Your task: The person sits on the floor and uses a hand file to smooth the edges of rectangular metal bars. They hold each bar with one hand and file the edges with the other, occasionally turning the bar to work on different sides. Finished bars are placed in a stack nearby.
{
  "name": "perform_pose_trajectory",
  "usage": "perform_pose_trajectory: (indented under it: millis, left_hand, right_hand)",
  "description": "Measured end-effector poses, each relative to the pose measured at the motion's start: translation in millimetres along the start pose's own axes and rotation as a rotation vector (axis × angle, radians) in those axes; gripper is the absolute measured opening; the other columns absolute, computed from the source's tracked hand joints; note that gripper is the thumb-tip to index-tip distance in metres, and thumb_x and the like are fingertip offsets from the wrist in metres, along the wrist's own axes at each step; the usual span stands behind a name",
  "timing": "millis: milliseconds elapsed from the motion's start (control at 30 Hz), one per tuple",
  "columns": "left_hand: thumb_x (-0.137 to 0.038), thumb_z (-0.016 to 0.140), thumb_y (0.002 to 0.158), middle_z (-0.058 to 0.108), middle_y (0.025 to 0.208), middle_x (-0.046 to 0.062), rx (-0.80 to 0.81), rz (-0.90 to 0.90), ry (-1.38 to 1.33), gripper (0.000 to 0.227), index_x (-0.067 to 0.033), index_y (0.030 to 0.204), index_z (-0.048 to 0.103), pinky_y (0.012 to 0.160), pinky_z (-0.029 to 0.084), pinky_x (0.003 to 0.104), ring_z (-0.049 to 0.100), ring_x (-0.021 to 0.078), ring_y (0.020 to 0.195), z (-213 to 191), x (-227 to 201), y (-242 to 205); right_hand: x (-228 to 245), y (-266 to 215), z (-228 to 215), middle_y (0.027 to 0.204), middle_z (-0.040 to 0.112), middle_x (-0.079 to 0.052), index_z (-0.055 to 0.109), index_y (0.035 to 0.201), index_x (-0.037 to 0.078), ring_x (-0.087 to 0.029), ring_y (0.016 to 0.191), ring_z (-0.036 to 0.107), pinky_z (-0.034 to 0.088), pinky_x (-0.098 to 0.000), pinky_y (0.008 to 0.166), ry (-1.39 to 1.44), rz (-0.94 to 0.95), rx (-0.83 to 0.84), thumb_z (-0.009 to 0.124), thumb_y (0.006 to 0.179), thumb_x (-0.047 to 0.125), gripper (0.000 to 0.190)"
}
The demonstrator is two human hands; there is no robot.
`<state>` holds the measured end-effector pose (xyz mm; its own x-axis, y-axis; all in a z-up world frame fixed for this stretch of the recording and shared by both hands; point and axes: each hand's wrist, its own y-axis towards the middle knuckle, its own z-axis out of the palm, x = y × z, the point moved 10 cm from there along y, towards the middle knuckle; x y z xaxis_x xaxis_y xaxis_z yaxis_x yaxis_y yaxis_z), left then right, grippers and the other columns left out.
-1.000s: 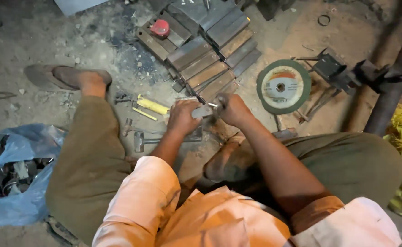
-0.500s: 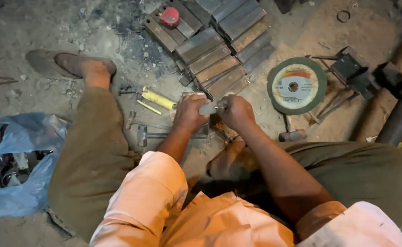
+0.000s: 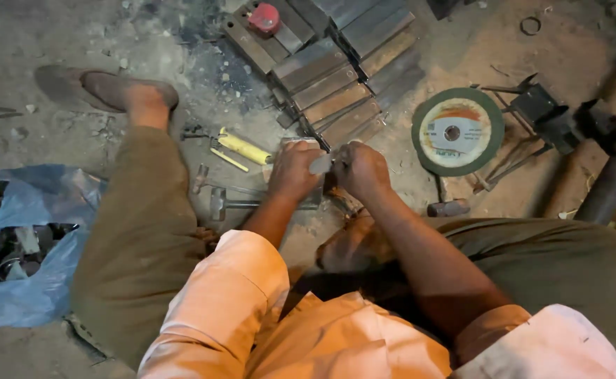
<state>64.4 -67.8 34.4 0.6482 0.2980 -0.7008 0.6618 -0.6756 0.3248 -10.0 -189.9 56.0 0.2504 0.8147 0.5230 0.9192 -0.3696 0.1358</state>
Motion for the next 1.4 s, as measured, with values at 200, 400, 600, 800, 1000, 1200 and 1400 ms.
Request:
perform_pose_trajectory:
  millis: [200, 400, 600, 800, 1000, 1200, 1400]
  left_hand:
    - [-0.002, 0.068, 0.071, 0.074, 0.114, 0.013, -0.022, -0.031, -0.048, 0.038, -0.0093, 0.108, 0.077, 0.101, 0.048, 0.044, 0.063, 0.0363, 0.113, 6.4, 10.4, -3.4]
    - [0.0, 0.059, 0.101, 0.069, 0.117, 0.02, 0.044, -0.159, 0.033, 0.057, -0.0209, 0.153, 0.052, 0.095, 0.049, 0.049, 0.064, 0.0407, 0.107, 38.1, 50.8, -4.8]
    - [0.002, 0.066, 0.079, 0.065, 0.108, 0.028, 0.151, -0.235, 0.004, 0.096, -0.021, 0.161, 0.022, 0.089, 0.048, 0.053, 0.061, 0.048, 0.103, 33.4, 43.4, -3.6]
    - [0.0, 0.068, 0.083, 0.066, 0.114, 0.029, 0.165, -0.266, 0.005, 0.095, -0.0192, 0.165, 0.023, 0.092, 0.049, 0.052, 0.062, 0.0469, 0.108, 26.8, 38.4, -1.2]
    - [0.0, 0.071, 0.071, 0.069, 0.109, 0.026, 0.147, -0.25, -0.026, 0.101, -0.0122, 0.157, 0.022, 0.092, 0.048, 0.05, 0.063, 0.0443, 0.104, 25.8, 33.3, -1.6]
    - [0.005, 0.066, 0.087, 0.069, 0.107, 0.023, 0.148, -0.226, 0.145, 0.091, -0.0159, 0.167, 0.028, 0.091, 0.05, 0.05, 0.066, 0.0414, 0.103, 44.4, 51.3, -3.8]
    - [-0.006, 0.082, 0.069, 0.069, 0.105, 0.023, 0.149, -0.254, 0.028, 0.105, -0.0127, 0.158, 0.028, 0.09, 0.05, 0.05, 0.064, 0.0431, 0.101, 23.8, 31.9, 0.9]
  right_hand:
    - [13.1, 4.3, 10.1, 0.09, 0.07, -0.018, 0.074, 0.088, 0.007, -0.041, 0.085, 0.068, 0.055, -0.0482, 0.079, -0.057, -0.09, 0.038, 0.067, 0.078, 0.011, 0.013]
    - [1.5, 19.1, 55.3, 0.095, 0.073, -0.018, 0.075, 0.091, 0.005, -0.039, 0.088, 0.072, 0.058, -0.0468, 0.078, -0.371, -0.046, 0.22, 0.068, 0.078, 0.009, 0.016]
    - [11.5, 39.5, 73.8, 0.094, 0.074, -0.019, 0.077, 0.094, 0.006, -0.039, 0.09, 0.072, 0.058, -0.0493, 0.077, -0.428, 0.008, 0.439, 0.072, 0.08, 0.021, 0.02]
    - [-19.3, 64.1, 102.9, 0.101, 0.074, -0.021, 0.079, 0.099, 0.005, -0.037, 0.094, 0.073, 0.059, -0.0451, 0.081, -0.564, 0.113, 0.702, 0.077, 0.077, 0.025, 0.03]
    - [-30.4, 65.4, 99.3, 0.089, 0.075, -0.019, 0.08, 0.096, 0.009, -0.033, 0.083, 0.075, 0.059, -0.0419, 0.077, -0.577, 0.054, 0.942, 0.078, 0.071, 0.028, 0.031]
    - [-36.7, 55.7, 65.6, 0.078, 0.073, -0.016, 0.081, 0.095, 0.012, -0.03, 0.074, 0.073, 0.057, -0.0405, 0.068, -0.293, 0.236, 0.781, 0.076, 0.074, 0.031, 0.029]
    - [-59.5, 33.9, 41.4, 0.078, 0.075, -0.009, 0.074, 0.087, 0.003, -0.017, 0.068, 0.071, 0.056, -0.033, 0.06, 0.41, 0.33, 0.242, 0.08, 0.065, 0.014, 0.025]
